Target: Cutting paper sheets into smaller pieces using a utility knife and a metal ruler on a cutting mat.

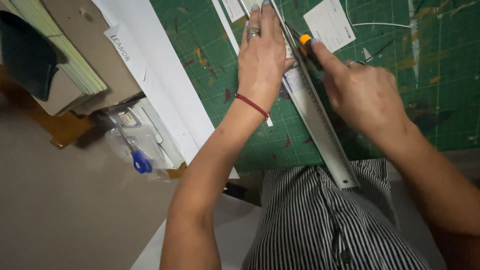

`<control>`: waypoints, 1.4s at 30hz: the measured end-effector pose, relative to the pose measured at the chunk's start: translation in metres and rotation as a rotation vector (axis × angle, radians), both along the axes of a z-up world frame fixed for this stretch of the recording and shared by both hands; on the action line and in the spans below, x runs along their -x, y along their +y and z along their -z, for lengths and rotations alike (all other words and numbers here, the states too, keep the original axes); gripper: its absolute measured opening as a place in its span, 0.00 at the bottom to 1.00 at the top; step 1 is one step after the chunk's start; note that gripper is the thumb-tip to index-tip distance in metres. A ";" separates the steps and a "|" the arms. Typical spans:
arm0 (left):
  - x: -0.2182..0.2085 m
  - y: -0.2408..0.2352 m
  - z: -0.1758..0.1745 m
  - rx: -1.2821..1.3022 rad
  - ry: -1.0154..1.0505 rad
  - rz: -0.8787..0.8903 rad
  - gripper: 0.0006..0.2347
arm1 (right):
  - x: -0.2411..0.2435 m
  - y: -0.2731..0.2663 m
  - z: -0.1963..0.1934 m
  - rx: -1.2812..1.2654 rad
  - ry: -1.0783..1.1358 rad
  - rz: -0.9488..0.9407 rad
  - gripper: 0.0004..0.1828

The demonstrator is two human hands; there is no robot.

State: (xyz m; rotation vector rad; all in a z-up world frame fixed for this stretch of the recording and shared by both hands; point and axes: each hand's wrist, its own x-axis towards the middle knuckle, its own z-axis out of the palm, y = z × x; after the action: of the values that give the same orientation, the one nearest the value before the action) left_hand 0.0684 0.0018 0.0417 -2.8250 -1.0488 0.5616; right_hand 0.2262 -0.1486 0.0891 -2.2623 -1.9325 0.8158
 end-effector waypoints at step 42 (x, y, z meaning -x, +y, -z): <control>-0.003 -0.003 0.007 -0.020 0.016 -0.029 0.54 | 0.001 -0.062 -0.016 0.181 0.012 -0.015 0.40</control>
State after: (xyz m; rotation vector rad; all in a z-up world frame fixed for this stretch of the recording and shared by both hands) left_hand 0.0715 -0.0012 0.0346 -2.7877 -1.0874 0.5723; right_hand 0.2256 -0.2104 0.1052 -2.3360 -1.9453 1.0431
